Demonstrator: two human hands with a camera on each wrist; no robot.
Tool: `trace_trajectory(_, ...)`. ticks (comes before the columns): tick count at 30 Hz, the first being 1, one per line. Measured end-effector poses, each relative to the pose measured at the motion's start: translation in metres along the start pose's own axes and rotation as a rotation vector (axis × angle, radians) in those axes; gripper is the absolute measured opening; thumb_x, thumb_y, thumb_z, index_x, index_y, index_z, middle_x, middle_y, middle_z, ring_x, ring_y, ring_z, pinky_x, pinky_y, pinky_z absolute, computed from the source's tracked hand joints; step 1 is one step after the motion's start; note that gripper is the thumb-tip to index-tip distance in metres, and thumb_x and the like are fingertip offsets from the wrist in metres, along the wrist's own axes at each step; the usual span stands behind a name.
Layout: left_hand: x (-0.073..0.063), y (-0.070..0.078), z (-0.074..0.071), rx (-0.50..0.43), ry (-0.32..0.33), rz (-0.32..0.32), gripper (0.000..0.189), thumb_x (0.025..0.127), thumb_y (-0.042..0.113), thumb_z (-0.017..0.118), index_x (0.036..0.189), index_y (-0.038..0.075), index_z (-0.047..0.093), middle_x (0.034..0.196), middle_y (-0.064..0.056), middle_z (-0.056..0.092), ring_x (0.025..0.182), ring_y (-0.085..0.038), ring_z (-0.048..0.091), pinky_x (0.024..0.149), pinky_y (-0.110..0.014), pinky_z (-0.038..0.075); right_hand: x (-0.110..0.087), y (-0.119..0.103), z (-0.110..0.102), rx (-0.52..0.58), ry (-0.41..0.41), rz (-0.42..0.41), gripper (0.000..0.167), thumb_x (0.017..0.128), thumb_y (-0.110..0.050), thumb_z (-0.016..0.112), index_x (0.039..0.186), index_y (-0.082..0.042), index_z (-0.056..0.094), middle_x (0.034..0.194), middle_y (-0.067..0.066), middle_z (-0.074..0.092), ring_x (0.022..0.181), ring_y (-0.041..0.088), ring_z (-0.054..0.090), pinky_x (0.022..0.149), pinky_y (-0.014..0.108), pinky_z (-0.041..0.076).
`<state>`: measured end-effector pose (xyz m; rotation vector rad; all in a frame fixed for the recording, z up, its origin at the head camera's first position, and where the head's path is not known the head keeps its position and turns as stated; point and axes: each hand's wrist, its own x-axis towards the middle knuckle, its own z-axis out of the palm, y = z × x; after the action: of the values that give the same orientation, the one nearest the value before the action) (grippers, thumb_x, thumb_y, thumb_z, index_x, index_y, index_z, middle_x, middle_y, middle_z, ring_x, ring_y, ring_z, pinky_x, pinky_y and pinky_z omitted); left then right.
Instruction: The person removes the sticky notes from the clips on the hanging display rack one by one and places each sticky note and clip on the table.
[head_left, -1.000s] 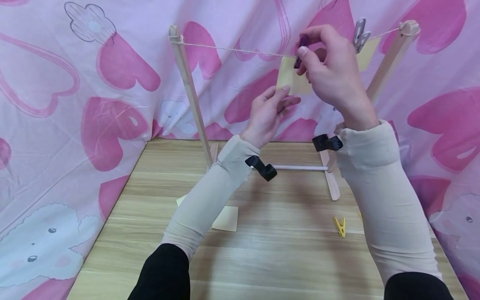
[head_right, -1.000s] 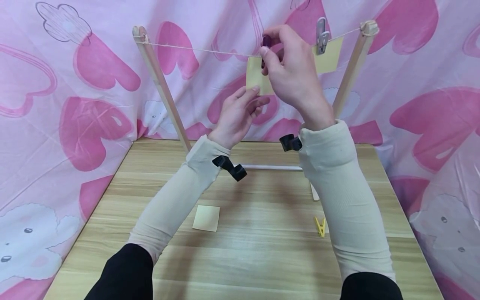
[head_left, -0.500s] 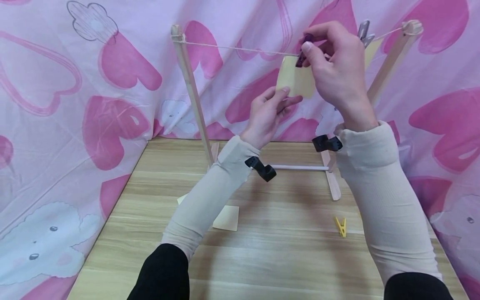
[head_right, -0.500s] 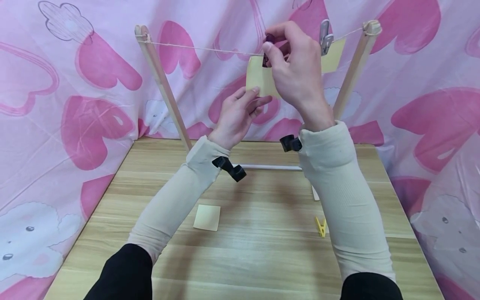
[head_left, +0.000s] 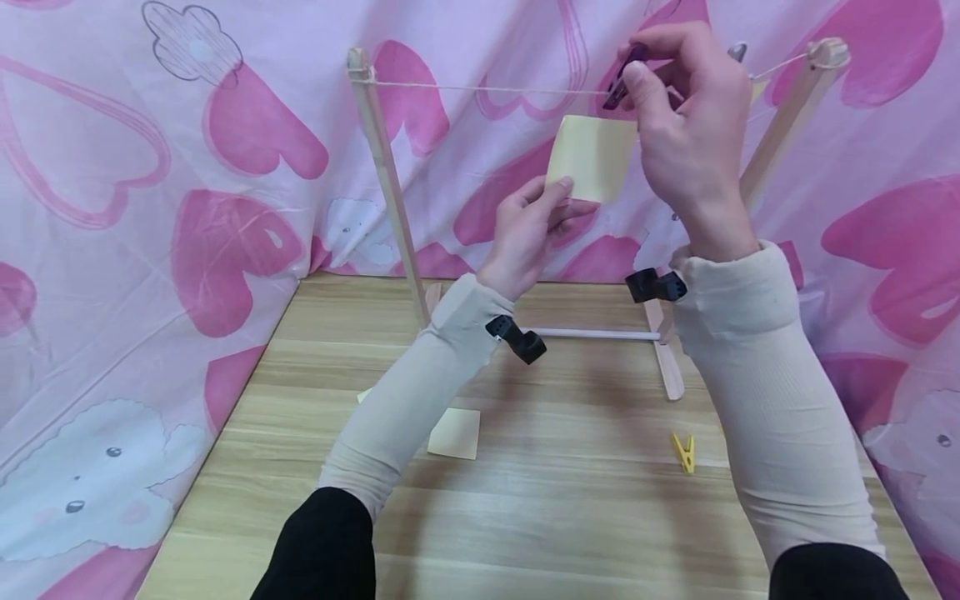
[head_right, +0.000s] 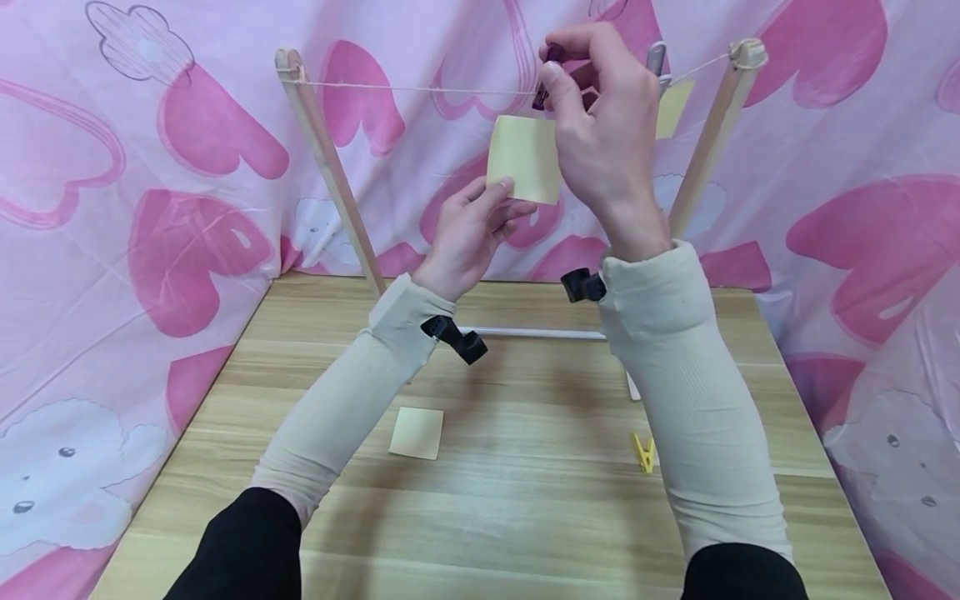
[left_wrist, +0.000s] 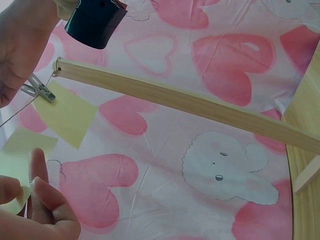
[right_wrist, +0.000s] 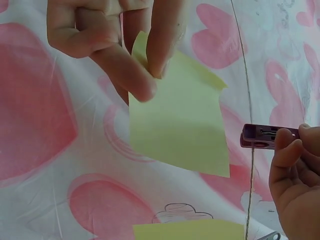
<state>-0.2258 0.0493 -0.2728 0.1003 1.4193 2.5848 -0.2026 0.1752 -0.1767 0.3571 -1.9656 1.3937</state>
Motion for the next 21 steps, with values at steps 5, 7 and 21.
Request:
trace_trajectory(5,0.0,-0.001,-0.003,-0.02,0.001,0.01,0.01,0.095,0.012,0.061,0.087,0.007,0.065,0.069,-0.005,0.069,0.067,-0.014,0.07,0.063,-0.022,0.049,-0.001,-0.005,0.001,0.058,0.018,0.004,0.016,0.094,-0.005,0.058,0.108,-0.006,0.066,0.101,-0.003,0.068,0.076,0.008,0.06,0.068,0.017,0.047)
trace_trajectory(7,-0.001,-0.001,-0.004,-0.014,-0.001,0.021,0.009,0.095,0.012,0.06,0.092,0.005,0.065,0.069,-0.005,0.069,0.067,-0.013,0.07,0.064,-0.022,0.048,-0.002,-0.007,0.001,0.064,0.022,0.008,0.016,0.094,-0.004,0.057,0.108,-0.006,0.066,0.103,-0.001,0.068,0.077,0.008,0.061,0.07,0.017,0.048)
trace_trajectory(21,-0.008,0.003,-0.013,0.062,-0.003,0.078,0.007,0.095,0.012,0.06,0.093,0.008,0.064,0.069,-0.004,0.069,0.065,-0.012,0.068,0.063,-0.022,0.047,-0.006,-0.008,-0.003,0.075,0.042,-0.081,0.017,0.094,-0.004,0.058,0.109,-0.005,0.066,0.1,-0.005,0.067,0.079,0.01,0.063,0.073,0.017,0.051)
